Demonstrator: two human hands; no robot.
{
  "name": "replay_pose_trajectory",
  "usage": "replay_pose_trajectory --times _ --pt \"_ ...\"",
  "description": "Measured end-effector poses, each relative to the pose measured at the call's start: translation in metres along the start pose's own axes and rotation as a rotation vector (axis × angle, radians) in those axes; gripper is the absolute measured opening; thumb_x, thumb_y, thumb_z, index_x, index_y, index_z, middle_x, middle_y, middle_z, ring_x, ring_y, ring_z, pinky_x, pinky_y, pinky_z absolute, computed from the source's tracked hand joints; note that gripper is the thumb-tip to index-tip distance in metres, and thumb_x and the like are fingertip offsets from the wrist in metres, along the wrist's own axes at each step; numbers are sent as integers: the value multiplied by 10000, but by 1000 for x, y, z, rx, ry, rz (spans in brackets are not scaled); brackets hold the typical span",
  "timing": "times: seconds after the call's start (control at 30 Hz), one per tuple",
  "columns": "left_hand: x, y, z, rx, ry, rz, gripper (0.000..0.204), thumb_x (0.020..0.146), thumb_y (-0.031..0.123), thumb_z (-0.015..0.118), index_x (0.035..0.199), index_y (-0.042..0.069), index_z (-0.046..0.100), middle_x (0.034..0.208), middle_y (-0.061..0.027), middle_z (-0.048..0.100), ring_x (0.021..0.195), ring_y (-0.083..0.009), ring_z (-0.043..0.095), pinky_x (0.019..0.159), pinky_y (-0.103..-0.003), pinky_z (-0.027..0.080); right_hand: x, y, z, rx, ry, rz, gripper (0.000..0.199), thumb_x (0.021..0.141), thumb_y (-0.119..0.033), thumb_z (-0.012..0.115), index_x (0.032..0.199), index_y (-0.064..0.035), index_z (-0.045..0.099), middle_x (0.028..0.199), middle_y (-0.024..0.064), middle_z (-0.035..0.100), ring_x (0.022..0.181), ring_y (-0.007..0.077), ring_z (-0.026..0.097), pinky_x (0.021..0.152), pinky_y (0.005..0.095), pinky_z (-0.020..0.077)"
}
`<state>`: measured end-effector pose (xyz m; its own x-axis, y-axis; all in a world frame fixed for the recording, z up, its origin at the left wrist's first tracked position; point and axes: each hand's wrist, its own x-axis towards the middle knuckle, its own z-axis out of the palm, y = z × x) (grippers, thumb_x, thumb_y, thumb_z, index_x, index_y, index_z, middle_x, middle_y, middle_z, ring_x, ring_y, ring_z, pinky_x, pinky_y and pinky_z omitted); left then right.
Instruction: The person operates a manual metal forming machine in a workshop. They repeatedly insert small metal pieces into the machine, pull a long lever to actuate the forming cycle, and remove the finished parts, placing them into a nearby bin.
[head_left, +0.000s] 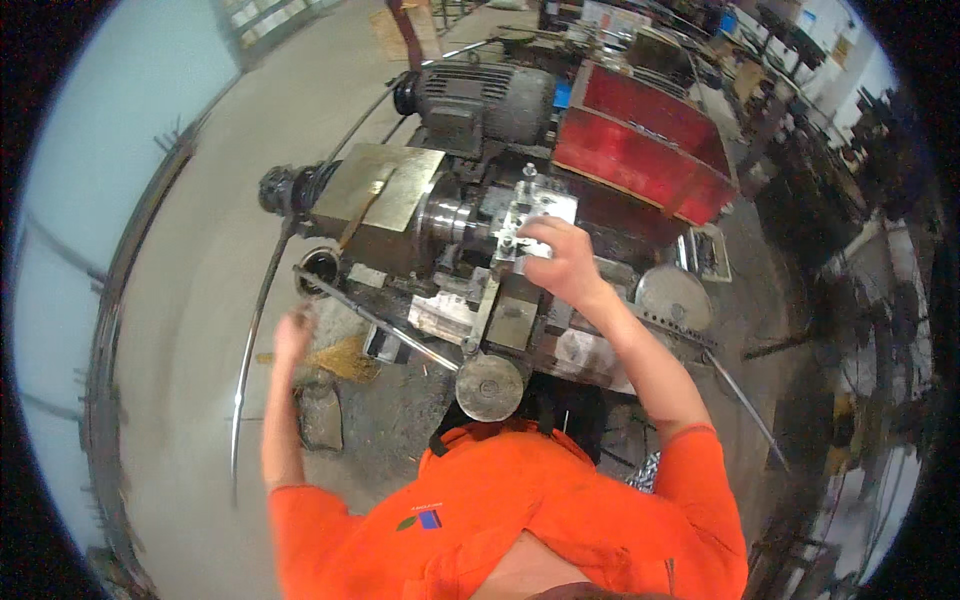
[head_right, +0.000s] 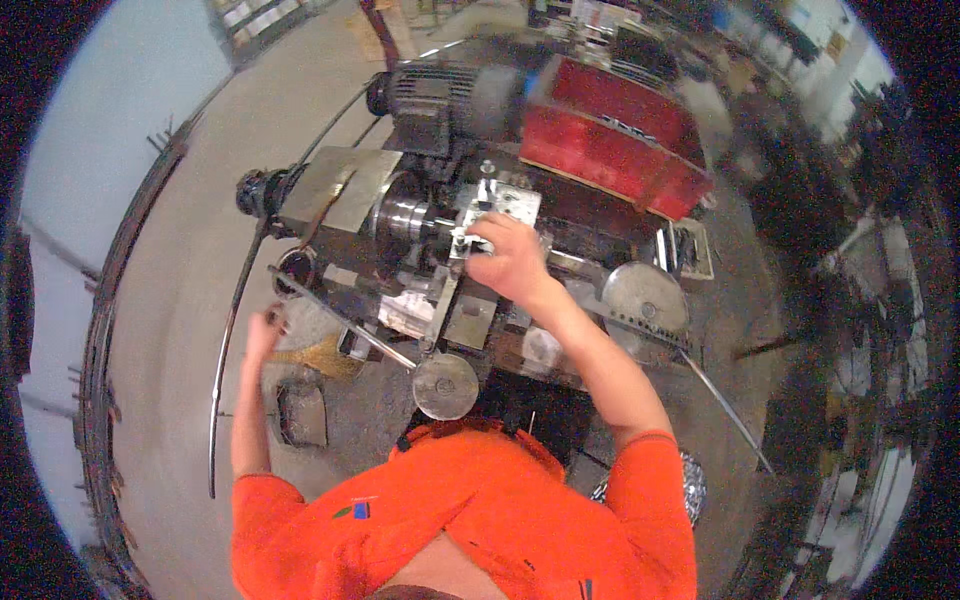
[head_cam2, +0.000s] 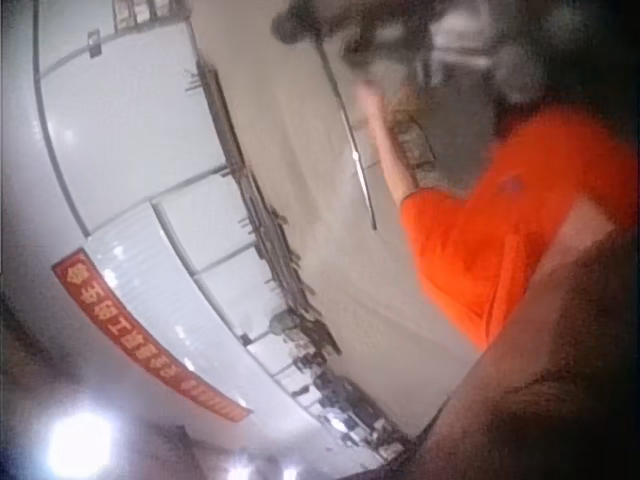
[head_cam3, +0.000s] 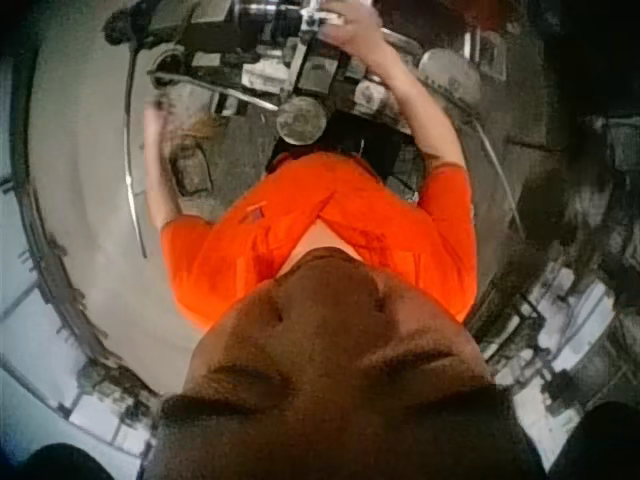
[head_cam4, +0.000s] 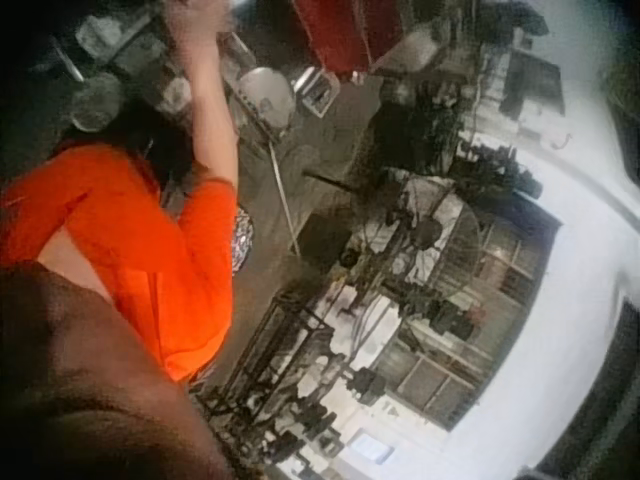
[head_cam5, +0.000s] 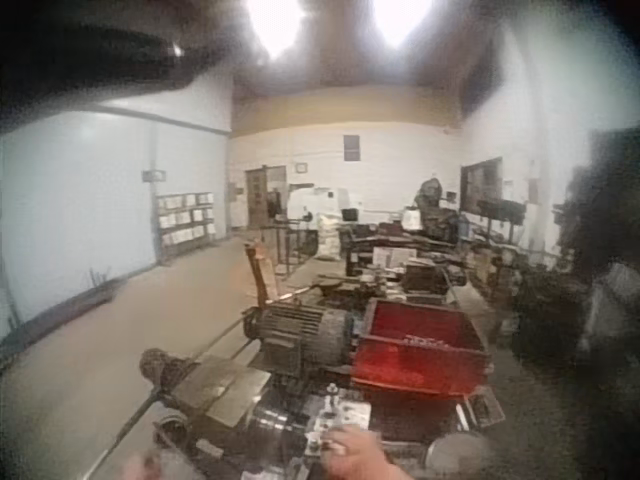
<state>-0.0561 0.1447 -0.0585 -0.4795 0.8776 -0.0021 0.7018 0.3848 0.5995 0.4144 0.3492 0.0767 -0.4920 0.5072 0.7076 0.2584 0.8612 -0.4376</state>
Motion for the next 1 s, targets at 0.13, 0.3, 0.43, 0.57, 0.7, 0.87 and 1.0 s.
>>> replay_pose_trajectory --times 0.13,0.3,0.43,0.57,0.7,0.87,1.0 --pt "-25 23 -110 266 405 -100 359 865 367 520 1027 71 644 779 -173 645 723 -309 634 651 -401 487 48 -6 65 -241 -430 227 267 530 -205 612 731 -41 674 870 137 643 864 317 581 763 391 483" --pt "-78 -64 -75 433 484 -459 454 841 493 512 972 82 653 852 -200 642 800 -385 618 702 -460 481 66 -6 93 -355 -656 314 262 543 -213 620 699 -11 676 816 207 650 837 352 618 773 396 504" --pt "-83 2 -72 392 391 -447 507 784 554 552 944 83 654 873 -196 645 855 -386 611 740 -471 471 61 4 90 -365 -647 311 271 527 -200 616 689 11 668 768 220 648 761 364 642 733 406 525" --pt "-92 -5 -72 386 440 -472 504 770 542 572 931 72 658 859 -194 645 831 -382 616 731 -453 476 62 2 94 -330 -563 250 243 485 -186 583 596 25 629 653 253 598 678 403 610 669 430 517" --pt "-88 -29 -71 482 452 -455 448 752 480 609 873 53 674 830 -196 645 812 -372 620 721 -431 484 58 8 99 -394 -561 243 233 500 -195 594 598 12 636 653 255 594 697 404 611 680 427 512" --pt "-57 -30 -92 428 432 -525 350 749 398 610 822 58 654 816 -175 647 812 -370 619 707 -449 482 57 12 95 -352 -600 255 238 513 -189 620 606 29 635 655 258 593 696 394 617 684 425 514" --pt "-99 29 -61 452 400 -568 335 758 387 602 871 73 626 836 -157 654 822 -359 625 712 -457 486 59 16 101 -354 -569 170 232 501 -192 605 585 22 632 654 255 595 663 390 618 675 420 516"
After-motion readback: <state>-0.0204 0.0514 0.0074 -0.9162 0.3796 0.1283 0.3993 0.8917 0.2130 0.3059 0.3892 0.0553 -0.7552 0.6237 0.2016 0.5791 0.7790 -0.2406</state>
